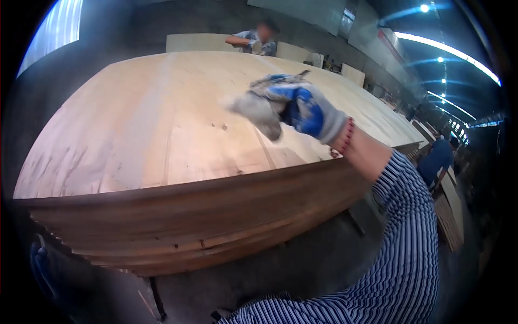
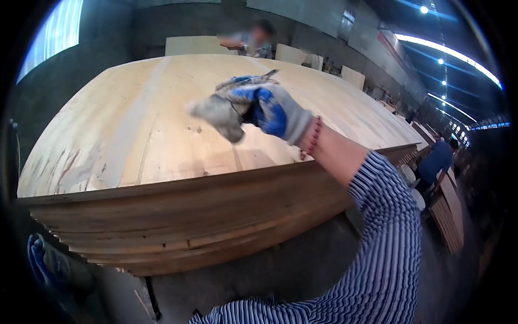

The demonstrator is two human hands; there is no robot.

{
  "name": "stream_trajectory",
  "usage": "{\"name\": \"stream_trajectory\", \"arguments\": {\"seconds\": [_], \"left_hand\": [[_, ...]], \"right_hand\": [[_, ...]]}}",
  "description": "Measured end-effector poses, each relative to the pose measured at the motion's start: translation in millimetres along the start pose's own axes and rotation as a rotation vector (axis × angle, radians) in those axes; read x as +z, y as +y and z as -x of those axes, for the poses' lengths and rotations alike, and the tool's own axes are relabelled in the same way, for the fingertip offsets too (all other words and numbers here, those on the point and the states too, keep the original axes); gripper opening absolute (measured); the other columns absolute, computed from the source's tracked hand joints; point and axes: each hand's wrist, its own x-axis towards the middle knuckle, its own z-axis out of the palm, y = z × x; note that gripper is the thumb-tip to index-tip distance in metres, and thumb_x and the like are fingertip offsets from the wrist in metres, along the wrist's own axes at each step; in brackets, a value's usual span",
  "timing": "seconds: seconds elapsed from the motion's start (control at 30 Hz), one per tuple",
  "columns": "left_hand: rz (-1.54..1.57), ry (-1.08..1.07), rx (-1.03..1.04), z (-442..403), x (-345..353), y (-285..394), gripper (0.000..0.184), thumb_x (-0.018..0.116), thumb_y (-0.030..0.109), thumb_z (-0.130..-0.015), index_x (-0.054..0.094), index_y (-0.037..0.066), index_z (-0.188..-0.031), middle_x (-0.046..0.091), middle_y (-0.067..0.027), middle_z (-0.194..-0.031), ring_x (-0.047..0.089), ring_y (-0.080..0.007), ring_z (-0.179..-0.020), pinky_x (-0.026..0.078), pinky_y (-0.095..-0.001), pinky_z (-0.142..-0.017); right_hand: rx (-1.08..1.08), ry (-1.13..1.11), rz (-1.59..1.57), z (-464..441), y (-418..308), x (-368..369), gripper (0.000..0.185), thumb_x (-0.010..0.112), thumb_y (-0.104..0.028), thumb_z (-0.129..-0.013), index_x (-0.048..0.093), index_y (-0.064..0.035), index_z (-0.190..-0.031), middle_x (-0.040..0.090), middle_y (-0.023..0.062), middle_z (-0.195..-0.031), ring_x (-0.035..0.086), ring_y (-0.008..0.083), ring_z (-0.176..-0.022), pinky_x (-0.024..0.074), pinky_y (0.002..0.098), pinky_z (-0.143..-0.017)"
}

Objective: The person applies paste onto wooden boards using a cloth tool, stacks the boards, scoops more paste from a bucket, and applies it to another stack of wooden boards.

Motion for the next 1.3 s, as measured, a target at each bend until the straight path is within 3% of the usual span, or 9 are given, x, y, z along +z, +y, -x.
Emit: {"name": "stream_trajectory", "arguments": {"seconds": [0.07, 0.33, 0.53, 0.6, 0.77, 0.87, 1.17, 1.23, 1.3], "left_hand": [[0.019, 0.044, -0.039, 21.6, -11.3, 23.5, 0.045, 0.027, 0.022, -0.104, 0.033, 0.000, -0.143, 0.033, -0.0160, -0.148, 0.038, -0.0231, -0.135, 0.033, -0.0324, -0.110], [-0.705, 0.139, 0.418, -24.0, -29.8, 84.8, 0.032, 0.039, 0.012, -0.102, 0.050, -0.004, -0.127, 0.048, -0.0190, -0.135, 0.051, -0.0271, -0.122, 0.042, -0.0325, -0.102], [-1.111, 0.105, 0.381, -4.3, -68.0, 83.2, 0.028, 0.044, 0.013, -0.101, 0.053, -0.002, -0.122, 0.054, -0.0184, -0.128, 0.056, -0.0273, -0.114, 0.048, -0.0329, -0.095], [-1.068, 0.164, 0.484, -16.1, -75.5, 59.5, 0.027, 0.042, 0.014, -0.101, 0.055, -0.002, -0.118, 0.055, -0.0181, -0.127, 0.058, -0.0268, -0.111, 0.049, -0.0324, -0.094], [0.074, 0.303, -0.096, -63.8, -73.8, 11.6, 0.034, 0.041, 0.017, -0.102, 0.053, -0.005, -0.125, 0.056, -0.0123, -0.127, 0.057, -0.0179, -0.109, 0.044, -0.0294, -0.096], [0.145, 0.350, -0.099, -79.8, -84.2, -25.4, 0.035, 0.042, 0.019, -0.102, 0.053, -0.005, -0.125, 0.056, -0.0113, -0.125, 0.057, -0.0172, -0.108, 0.044, -0.0294, -0.095], [-0.332, 0.305, 0.168, -84.3, -153.6, -96.9, 0.035, 0.040, 0.018, -0.102, 0.055, -0.006, -0.122, 0.054, -0.0142, -0.128, 0.055, -0.0193, -0.111, 0.043, -0.0307, -0.095], [-0.332, 0.301, 0.124, -80.5, -162.9, -110.4, 0.033, 0.040, 0.017, -0.101, 0.056, -0.006, -0.120, 0.053, -0.0156, -0.129, 0.054, -0.0210, -0.113, 0.043, -0.0318, -0.096], [-0.098, 0.274, -0.038, -73.6, -182.6, -128.6, 0.032, 0.040, 0.015, -0.101, 0.056, -0.005, -0.119, 0.053, -0.0167, -0.130, 0.053, -0.0231, -0.115, 0.042, -0.0330, -0.097]], "right_hand": [[0.098, -0.068, -0.135, -22.5, 13.8, -24.0, 0.030, 0.062, -0.004, -0.083, 0.059, 0.0043, -0.112, 0.065, 0.0114, -0.097, 0.064, 0.0192, -0.088, 0.0544, 0.0330, -0.077], [-0.075, 0.056, 0.934, -152.5, 6.6, 49.6, 0.012, 0.072, -0.003, -0.072, 0.068, 0.0023, -0.082, 0.068, 0.0063, -0.079, 0.065, 0.0143, -0.074, 0.0520, 0.0258, -0.065], [0.114, -0.347, 0.634, -53.3, -5.2, 68.9, 0.029, 0.072, -0.002, -0.075, 0.068, -0.0023, -0.104, 0.071, 0.0056, -0.098, 0.063, 0.0099, -0.085, 0.0503, 0.0228, -0.076], [0.277, -0.330, 0.359, -16.8, -17.5, 100.8, 0.034, 0.073, -0.001, -0.075, 0.066, 0.0016, -0.107, 0.069, 0.0123, -0.106, 0.066, 0.0169, -0.095, 0.0526, 0.0264, -0.081], [0.057, -0.097, 0.133, -7.2, -1.0, 158.4, 0.037, 0.067, -0.005, -0.078, 0.061, 0.0057, -0.113, 0.065, 0.0191, -0.113, 0.064, 0.0244, -0.104, 0.0516, 0.0317, -0.090], [-0.067, 0.094, 0.086, -55.5, 14.1, 195.4, 0.031, 0.060, -0.010, -0.088, 0.059, 0.0022, -0.117, 0.064, 0.0155, -0.112, 0.064, 0.0203, -0.101, 0.0524, 0.0298, -0.086], [0.019, -0.331, -0.259, -244.7, 78.5, 226.6, 0.021, 0.053, -0.008, -0.089, 0.062, 0.0021, -0.105, 0.066, 0.0131, -0.092, 0.065, 0.0224, -0.085, 0.0535, 0.0353, -0.080], [0.022, 0.212, 0.421, -265.1, 101.0, 263.3, 0.012, 0.057, -0.006, -0.082, 0.063, 0.0028, -0.087, 0.066, 0.0156, -0.080, 0.066, 0.0239, -0.076, 0.0538, 0.0366, -0.067], [-0.112, 0.276, 0.597, -369.8, 162.6, 199.4, 0.016, 0.067, -0.013, -0.075, 0.065, 0.0011, -0.082, 0.068, 0.0143, -0.079, 0.066, 0.0223, -0.072, 0.0532, 0.0341, -0.063]]}}
